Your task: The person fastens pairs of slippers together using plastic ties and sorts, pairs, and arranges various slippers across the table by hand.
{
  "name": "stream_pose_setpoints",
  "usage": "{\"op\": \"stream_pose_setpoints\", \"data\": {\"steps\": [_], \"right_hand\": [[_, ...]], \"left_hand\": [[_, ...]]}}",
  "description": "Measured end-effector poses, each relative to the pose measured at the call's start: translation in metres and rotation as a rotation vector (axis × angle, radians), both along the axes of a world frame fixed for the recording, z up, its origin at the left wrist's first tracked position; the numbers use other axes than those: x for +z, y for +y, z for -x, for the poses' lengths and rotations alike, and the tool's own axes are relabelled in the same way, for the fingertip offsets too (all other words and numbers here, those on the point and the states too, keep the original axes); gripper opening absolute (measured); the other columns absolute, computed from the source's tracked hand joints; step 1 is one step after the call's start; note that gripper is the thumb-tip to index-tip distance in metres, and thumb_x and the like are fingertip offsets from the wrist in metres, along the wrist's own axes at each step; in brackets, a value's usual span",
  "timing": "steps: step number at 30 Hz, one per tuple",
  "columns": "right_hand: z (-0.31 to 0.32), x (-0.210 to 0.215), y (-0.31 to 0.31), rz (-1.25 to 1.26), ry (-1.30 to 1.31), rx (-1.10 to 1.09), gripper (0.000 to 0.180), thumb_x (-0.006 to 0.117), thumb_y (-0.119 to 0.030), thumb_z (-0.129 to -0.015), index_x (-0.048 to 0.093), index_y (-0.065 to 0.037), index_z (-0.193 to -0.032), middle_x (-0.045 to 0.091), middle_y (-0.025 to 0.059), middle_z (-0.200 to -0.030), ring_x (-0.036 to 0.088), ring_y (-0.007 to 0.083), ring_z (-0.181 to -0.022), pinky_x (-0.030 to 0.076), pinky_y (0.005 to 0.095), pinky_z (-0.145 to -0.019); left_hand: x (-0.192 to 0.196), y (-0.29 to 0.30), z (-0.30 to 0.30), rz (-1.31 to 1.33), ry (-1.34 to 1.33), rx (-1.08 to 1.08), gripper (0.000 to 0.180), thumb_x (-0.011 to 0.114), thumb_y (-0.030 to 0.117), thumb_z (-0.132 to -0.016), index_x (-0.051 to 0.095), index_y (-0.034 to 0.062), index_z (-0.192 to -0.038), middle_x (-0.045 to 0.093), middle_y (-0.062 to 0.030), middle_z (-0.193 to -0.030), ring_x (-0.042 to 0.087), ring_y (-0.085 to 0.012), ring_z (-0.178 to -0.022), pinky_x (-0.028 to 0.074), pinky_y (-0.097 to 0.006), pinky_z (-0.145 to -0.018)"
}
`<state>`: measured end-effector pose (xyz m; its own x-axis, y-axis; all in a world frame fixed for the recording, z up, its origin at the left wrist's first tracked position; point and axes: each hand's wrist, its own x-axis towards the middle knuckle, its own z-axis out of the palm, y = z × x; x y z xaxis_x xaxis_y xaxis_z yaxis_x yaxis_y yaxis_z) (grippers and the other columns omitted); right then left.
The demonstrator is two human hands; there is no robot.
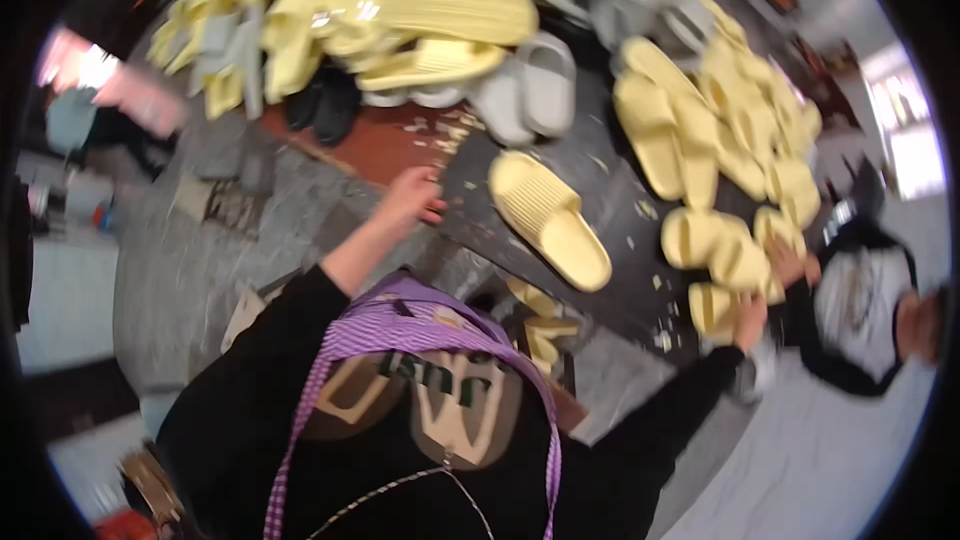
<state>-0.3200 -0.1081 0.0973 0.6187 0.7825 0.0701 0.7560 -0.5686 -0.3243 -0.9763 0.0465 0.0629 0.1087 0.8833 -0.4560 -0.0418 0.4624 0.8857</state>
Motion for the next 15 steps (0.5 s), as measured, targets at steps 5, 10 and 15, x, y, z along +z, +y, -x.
{"op": "stream_pose_setpoints", "data": {"steps": [5,10,15], "right_hand": [[0.138,-0.001,0.038,-0.535,-0.003,0.005,0.021,0.057,-0.014,-0.081,0.062,0.000,-0.096,0.064,0.0122,-0.083,0.059,0.0208,-0.072,0.046,0.0300,-0.067],[0.238,-0.023,0.057,-0.411,0.282,-0.009,0.027,0.062,-0.018,-0.074,0.063,0.001,-0.093,0.064,0.0172,-0.088,0.060,0.0318,-0.086,0.047,0.0368,-0.077],[0.202,-0.050,0.093,-0.451,-0.169,-0.241,0.039,0.065,-0.022,-0.073,0.057,0.006,-0.099,0.058,0.0265,-0.097,0.055,0.0383,-0.093,0.045,0.0424,-0.080]], "left_hand": [[0.002,0.012,0.023,-0.006,0.036,-0.011,0.039,0.052,0.013,-0.085,0.044,-0.0008,-0.120,0.055,-0.0092,-0.097,0.057,-0.0138,-0.076,0.050,-0.025,-0.054],[-0.001,0.023,-0.010,-0.032,0.020,-0.280,0.037,0.055,0.015,-0.085,0.047,0.0010,-0.118,0.055,-0.0061,-0.099,0.057,-0.0136,-0.075,0.048,-0.024,-0.057],[0.007,0.034,-0.056,-0.101,0.019,-0.476,0.037,0.055,0.017,-0.086,0.047,0.0021,-0.119,0.055,-0.0053,-0.100,0.056,-0.0124,-0.074,0.047,-0.023,-0.058]]}}
